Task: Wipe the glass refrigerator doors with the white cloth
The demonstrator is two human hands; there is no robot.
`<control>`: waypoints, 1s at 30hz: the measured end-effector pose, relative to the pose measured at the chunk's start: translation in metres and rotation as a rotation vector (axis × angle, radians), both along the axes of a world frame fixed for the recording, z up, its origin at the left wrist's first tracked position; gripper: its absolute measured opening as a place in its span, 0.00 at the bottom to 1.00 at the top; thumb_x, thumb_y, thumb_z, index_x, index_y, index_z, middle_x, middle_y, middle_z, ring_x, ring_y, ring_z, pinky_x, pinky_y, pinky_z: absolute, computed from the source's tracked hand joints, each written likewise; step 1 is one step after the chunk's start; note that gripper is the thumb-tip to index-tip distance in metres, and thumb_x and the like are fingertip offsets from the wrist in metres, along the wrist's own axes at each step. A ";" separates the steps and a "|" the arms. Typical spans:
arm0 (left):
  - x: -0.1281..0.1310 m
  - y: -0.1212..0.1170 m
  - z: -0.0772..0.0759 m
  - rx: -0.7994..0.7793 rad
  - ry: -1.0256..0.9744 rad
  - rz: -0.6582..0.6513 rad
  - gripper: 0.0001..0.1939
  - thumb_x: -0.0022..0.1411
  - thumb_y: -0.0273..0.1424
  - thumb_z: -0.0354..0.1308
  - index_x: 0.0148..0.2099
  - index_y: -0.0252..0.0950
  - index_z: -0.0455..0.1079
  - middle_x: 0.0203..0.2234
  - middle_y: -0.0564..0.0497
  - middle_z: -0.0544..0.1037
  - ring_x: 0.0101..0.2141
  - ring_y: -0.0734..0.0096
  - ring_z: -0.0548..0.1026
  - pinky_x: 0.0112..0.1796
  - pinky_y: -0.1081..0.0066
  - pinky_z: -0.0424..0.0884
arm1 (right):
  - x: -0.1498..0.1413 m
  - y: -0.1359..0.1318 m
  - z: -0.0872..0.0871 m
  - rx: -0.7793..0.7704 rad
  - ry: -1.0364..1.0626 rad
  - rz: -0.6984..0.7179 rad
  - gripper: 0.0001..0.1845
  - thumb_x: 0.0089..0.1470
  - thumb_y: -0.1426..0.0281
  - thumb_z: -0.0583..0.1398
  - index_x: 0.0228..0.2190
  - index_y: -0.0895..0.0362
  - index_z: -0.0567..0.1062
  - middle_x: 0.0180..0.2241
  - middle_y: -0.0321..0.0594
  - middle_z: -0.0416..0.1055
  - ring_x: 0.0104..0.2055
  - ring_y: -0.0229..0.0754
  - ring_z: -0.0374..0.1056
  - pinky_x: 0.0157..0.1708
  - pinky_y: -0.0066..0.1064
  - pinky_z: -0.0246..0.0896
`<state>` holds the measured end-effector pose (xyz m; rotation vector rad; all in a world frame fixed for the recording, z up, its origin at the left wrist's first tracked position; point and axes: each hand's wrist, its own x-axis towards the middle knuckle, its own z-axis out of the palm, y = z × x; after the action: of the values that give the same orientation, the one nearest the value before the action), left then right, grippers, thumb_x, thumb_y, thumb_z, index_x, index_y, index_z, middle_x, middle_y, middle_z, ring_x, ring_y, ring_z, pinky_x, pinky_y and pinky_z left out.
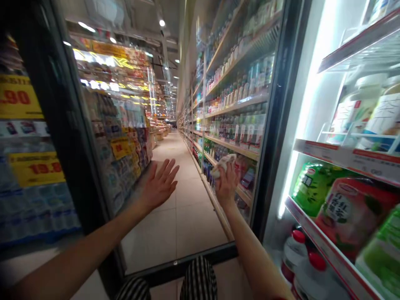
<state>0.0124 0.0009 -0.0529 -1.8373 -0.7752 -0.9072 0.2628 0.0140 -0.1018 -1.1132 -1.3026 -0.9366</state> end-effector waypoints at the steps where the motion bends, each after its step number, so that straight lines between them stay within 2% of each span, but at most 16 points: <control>1: 0.001 0.000 -0.002 -0.006 -0.012 -0.002 0.28 0.60 0.31 0.49 0.62 0.36 0.50 0.59 0.45 0.58 0.61 0.64 0.49 0.60 0.58 0.40 | 0.008 0.002 -0.001 0.003 0.080 -0.033 0.24 0.54 0.74 0.49 0.53 0.56 0.63 0.60 0.51 0.52 0.63 0.48 0.46 0.58 0.52 0.38; 2: 0.002 0.000 -0.004 -0.009 -0.022 -0.004 0.29 0.60 0.31 0.49 0.62 0.36 0.50 0.59 0.44 0.58 0.61 0.64 0.49 0.60 0.58 0.40 | 0.010 0.003 -0.002 0.002 0.127 -0.050 0.25 0.54 0.74 0.49 0.54 0.57 0.62 0.60 0.52 0.51 0.63 0.49 0.45 0.58 0.53 0.39; 4: 0.003 0.001 -0.005 -0.001 -0.036 -0.011 0.28 0.60 0.31 0.49 0.62 0.36 0.50 0.59 0.44 0.59 0.61 0.64 0.50 0.60 0.58 0.40 | -0.005 0.000 -0.007 -0.015 0.095 -0.030 0.25 0.54 0.75 0.48 0.54 0.57 0.61 0.61 0.52 0.51 0.64 0.48 0.43 0.59 0.52 0.39; 7: 0.003 0.001 -0.006 0.014 -0.034 -0.015 0.28 0.60 0.31 0.49 0.62 0.35 0.50 0.58 0.43 0.59 0.61 0.64 0.50 0.60 0.58 0.39 | -0.047 -0.010 -0.019 -0.072 -0.148 0.085 0.25 0.52 0.77 0.50 0.52 0.56 0.64 0.60 0.49 0.53 0.65 0.46 0.41 0.60 0.49 0.35; 9: 0.002 0.000 -0.009 0.009 -0.033 -0.020 0.29 0.60 0.31 0.50 0.63 0.35 0.50 0.58 0.43 0.59 0.61 0.64 0.50 0.60 0.58 0.40 | -0.060 -0.015 -0.027 -0.110 -0.295 0.147 0.24 0.51 0.78 0.51 0.50 0.53 0.67 0.58 0.45 0.57 0.64 0.45 0.42 0.61 0.49 0.32; 11: 0.000 -0.002 -0.014 -0.010 -0.031 -0.028 0.30 0.60 0.31 0.50 0.63 0.36 0.48 0.58 0.43 0.60 0.61 0.65 0.50 0.60 0.59 0.40 | -0.047 -0.016 -0.031 -0.121 -0.306 0.141 0.23 0.51 0.78 0.51 0.49 0.52 0.67 0.58 0.44 0.59 0.64 0.44 0.44 0.61 0.49 0.31; 12: 0.000 -0.002 -0.017 -0.018 -0.028 -0.033 0.31 0.59 0.31 0.50 0.63 0.36 0.48 0.58 0.44 0.60 0.61 0.65 0.50 0.60 0.59 0.40 | -0.033 -0.014 -0.031 -0.113 -0.244 0.109 0.23 0.52 0.77 0.51 0.50 0.52 0.67 0.58 0.44 0.58 0.64 0.44 0.44 0.61 0.49 0.32; 14: -0.001 -0.003 -0.024 -0.023 -0.035 -0.038 0.31 0.59 0.31 0.50 0.64 0.36 0.47 0.57 0.44 0.61 0.61 0.65 0.51 0.60 0.59 0.40 | -0.002 -0.008 -0.028 -0.086 -0.019 0.014 0.24 0.53 0.75 0.49 0.52 0.54 0.64 0.60 0.48 0.54 0.63 0.47 0.45 0.59 0.52 0.37; 16: -0.001 -0.002 -0.030 -0.024 -0.053 -0.031 0.31 0.59 0.31 0.50 0.63 0.36 0.48 0.57 0.44 0.61 0.61 0.65 0.52 0.60 0.59 0.41 | 0.017 -0.003 -0.024 -0.060 0.188 -0.055 0.25 0.54 0.74 0.48 0.54 0.56 0.61 0.61 0.51 0.51 0.63 0.49 0.46 0.57 0.55 0.40; 17: -0.001 -0.002 -0.032 -0.023 -0.063 -0.027 0.31 0.59 0.31 0.50 0.63 0.36 0.48 0.57 0.44 0.61 0.60 0.65 0.53 0.60 0.59 0.41 | 0.017 -0.002 -0.022 -0.055 0.237 -0.062 0.26 0.54 0.74 0.47 0.55 0.56 0.60 0.61 0.52 0.50 0.63 0.49 0.45 0.57 0.55 0.40; 19: 0.000 -0.001 -0.034 -0.029 -0.073 -0.023 0.30 0.59 0.31 0.50 0.63 0.36 0.49 0.57 0.44 0.61 0.60 0.64 0.53 0.60 0.58 0.41 | -0.001 -0.003 -0.023 -0.068 0.193 -0.025 0.26 0.54 0.74 0.47 0.55 0.56 0.60 0.61 0.51 0.49 0.64 0.49 0.44 0.58 0.54 0.40; 22: 0.000 0.000 -0.034 -0.036 -0.063 -0.023 0.30 0.59 0.32 0.50 0.63 0.36 0.49 0.58 0.44 0.60 0.60 0.64 0.52 0.60 0.58 0.42 | -0.047 -0.012 -0.035 -0.132 -0.067 0.075 0.26 0.53 0.76 0.49 0.54 0.56 0.63 0.61 0.48 0.51 0.65 0.47 0.41 0.60 0.50 0.36; 24: 0.000 0.000 -0.036 -0.042 -0.053 -0.013 0.30 0.60 0.32 0.50 0.63 0.36 0.49 0.58 0.44 0.60 0.61 0.64 0.52 0.60 0.58 0.42 | -0.061 -0.017 -0.045 -0.160 -0.226 0.124 0.25 0.52 0.78 0.49 0.52 0.54 0.65 0.59 0.45 0.56 0.65 0.45 0.42 0.61 0.49 0.33; 27: -0.003 -0.002 -0.042 -0.051 -0.044 -0.004 0.29 0.60 0.33 0.50 0.63 0.36 0.50 0.58 0.44 0.61 0.61 0.64 0.52 0.60 0.58 0.41 | -0.038 -0.019 -0.057 -0.154 -0.227 0.103 0.24 0.52 0.78 0.50 0.51 0.52 0.66 0.58 0.43 0.58 0.64 0.43 0.44 0.61 0.49 0.33; 30: -0.004 -0.003 -0.050 -0.071 -0.041 0.017 0.29 0.59 0.33 0.50 0.62 0.36 0.52 0.58 0.45 0.60 0.61 0.65 0.52 0.60 0.58 0.40 | 0.003 -0.012 -0.059 -0.146 0.075 -0.015 0.26 0.54 0.76 0.49 0.55 0.54 0.61 0.60 0.49 0.52 0.64 0.47 0.45 0.59 0.53 0.38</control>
<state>0.0080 -0.0022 -0.1028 -1.8756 -0.8575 -0.9193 0.2661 0.0016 -0.1606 -1.2606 -1.3194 -0.8129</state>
